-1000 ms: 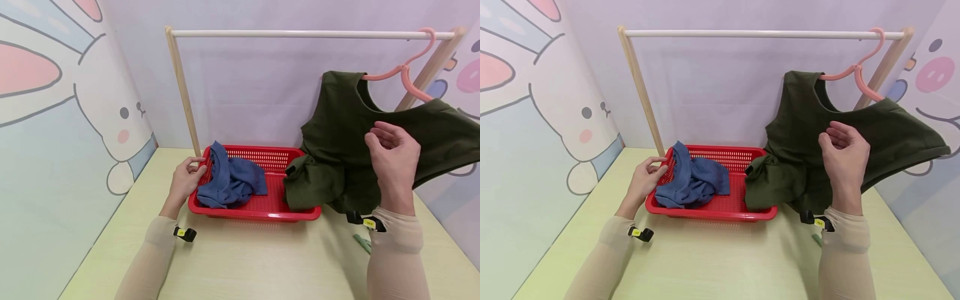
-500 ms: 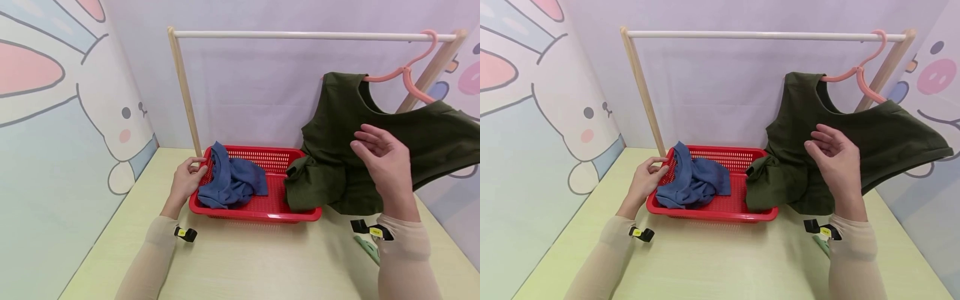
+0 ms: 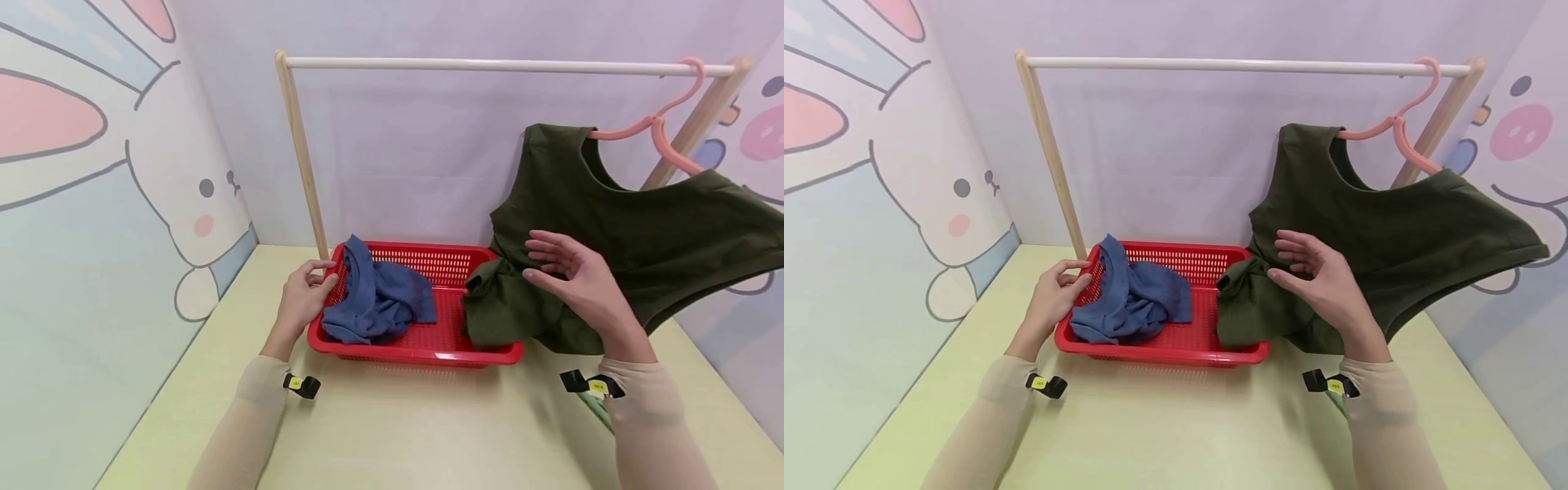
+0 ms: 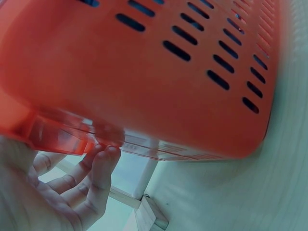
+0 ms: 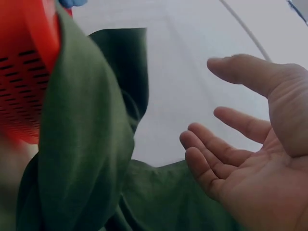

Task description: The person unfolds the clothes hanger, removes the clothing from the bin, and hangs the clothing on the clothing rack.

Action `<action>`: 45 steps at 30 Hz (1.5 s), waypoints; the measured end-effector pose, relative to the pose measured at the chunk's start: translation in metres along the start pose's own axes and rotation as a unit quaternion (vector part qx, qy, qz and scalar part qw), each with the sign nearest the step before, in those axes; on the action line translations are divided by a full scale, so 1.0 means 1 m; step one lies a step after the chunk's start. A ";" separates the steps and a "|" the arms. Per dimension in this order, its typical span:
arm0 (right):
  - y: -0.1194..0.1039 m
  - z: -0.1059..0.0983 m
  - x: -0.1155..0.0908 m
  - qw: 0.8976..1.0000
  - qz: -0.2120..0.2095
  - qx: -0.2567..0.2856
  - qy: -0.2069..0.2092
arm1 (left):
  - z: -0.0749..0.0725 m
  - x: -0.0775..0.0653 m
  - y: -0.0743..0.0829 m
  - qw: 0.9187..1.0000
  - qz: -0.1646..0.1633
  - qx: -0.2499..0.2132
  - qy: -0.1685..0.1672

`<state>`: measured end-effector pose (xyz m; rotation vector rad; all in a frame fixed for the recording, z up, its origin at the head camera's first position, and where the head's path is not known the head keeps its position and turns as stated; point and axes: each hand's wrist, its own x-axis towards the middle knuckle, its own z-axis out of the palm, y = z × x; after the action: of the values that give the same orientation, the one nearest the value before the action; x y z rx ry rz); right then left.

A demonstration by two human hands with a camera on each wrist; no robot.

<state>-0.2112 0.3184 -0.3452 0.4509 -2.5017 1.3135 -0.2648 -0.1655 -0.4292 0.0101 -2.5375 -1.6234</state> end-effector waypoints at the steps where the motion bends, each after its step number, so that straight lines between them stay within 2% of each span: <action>1: 0.002 0.001 0.000 1.000 0.001 0.000 -0.005 | 0.000 0.000 0.000 1.000 0.002 0.000 0.001; 6: 0.014 0.004 0.002 0.999 0.015 0.005 -0.039 | 0.001 0.000 0.002 1.000 0.007 0.003 0.002; 13: 0.032 0.010 0.007 0.995 0.029 0.013 -0.096 | 0.000 -0.001 0.001 1.000 -0.002 0.001 0.002; 26: 0.046 0.012 0.008 0.985 0.029 0.004 -0.168 | 0.000 0.000 0.001 1.000 -0.006 0.004 0.001; 45: 0.055 0.015 0.008 0.982 0.051 -0.032 -0.179 | -0.001 0.000 0.001 1.000 -0.003 0.008 -0.001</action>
<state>-0.2418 0.3341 -0.3912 0.5984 -2.8871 1.2783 -0.2643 -0.1655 -0.4279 0.0177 -2.5551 -1.6057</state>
